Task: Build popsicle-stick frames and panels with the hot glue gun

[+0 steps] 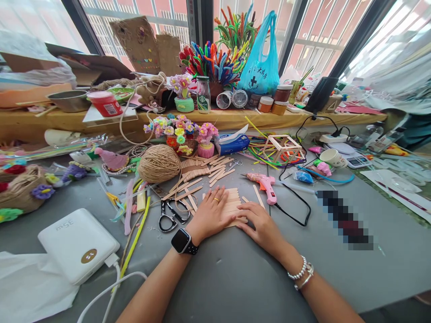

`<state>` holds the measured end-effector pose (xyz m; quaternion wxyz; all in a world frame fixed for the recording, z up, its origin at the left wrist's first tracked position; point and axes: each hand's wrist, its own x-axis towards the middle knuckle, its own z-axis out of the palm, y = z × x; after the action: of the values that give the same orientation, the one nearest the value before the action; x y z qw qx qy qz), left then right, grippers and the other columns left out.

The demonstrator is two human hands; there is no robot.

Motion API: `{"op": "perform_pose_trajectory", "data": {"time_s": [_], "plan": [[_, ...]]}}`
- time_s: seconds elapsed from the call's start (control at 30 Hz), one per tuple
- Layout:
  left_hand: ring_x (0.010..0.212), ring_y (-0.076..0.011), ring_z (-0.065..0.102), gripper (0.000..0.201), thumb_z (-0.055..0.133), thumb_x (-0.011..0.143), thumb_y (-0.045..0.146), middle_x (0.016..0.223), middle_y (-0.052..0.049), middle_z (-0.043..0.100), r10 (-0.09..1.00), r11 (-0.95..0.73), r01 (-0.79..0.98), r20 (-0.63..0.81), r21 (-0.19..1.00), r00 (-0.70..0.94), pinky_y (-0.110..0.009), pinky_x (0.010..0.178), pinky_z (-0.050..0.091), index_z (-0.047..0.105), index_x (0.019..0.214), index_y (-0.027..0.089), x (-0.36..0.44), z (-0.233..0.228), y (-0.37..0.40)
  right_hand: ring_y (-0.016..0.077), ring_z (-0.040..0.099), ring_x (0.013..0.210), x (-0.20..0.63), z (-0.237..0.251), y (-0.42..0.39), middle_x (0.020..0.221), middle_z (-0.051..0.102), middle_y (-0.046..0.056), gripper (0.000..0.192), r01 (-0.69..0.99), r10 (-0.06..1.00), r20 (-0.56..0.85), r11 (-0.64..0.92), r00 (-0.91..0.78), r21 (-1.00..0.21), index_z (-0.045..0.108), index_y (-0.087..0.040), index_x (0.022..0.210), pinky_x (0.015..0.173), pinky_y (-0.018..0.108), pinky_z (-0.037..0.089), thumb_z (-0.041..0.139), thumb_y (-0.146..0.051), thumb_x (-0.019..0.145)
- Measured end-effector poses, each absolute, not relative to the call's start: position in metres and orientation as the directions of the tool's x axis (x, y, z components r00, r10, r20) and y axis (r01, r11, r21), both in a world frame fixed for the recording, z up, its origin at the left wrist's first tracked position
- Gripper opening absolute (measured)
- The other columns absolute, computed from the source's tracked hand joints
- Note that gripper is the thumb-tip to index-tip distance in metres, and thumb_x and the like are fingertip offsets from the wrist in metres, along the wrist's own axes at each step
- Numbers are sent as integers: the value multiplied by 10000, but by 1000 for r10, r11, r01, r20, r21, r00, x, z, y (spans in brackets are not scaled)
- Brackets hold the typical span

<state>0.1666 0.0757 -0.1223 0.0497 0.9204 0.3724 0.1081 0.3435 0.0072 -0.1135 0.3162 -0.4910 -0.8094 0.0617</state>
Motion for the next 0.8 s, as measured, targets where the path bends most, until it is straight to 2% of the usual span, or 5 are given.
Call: {"op": "perform_pose_trajectory", "data": {"time_s": [0.17,0.47,0.67,0.8], "plan": [[1267,-283,209,695,297,806,553,1369,-174,265,704,-711,684,163,165,692,-434,1025,198,321,1286,51,168,-121,75,229,506,1066,347,-119,11,1113,585,93,345,755,836,418,520,-355,-400,508,-203,1136,925,460,390,514,-255,795],[1255,-281,242,657,334,809,507,1350,-188,302,723,-691,701,176,174,668,-429,1018,225,345,1266,34,171,-121,73,218,511,1074,350,-125,14,1134,578,94,340,727,817,386,565,-428,-390,514,-204,1167,925,435,406,452,-236,834],[1262,-279,224,665,325,811,519,1358,-183,286,721,-693,702,185,165,668,-435,1022,215,335,1273,42,170,-122,72,208,482,1106,352,-118,14,1179,545,80,383,693,853,352,519,-385,-501,495,-215,1189,961,408,374,483,-297,815],[1270,-277,201,655,314,816,522,1365,-178,275,717,-697,693,188,185,671,-448,1029,187,334,1274,54,169,-123,72,221,433,1151,354,-115,13,1220,511,66,440,653,906,325,421,-271,-630,457,-236,1221,980,421,337,496,-356,799]]}}
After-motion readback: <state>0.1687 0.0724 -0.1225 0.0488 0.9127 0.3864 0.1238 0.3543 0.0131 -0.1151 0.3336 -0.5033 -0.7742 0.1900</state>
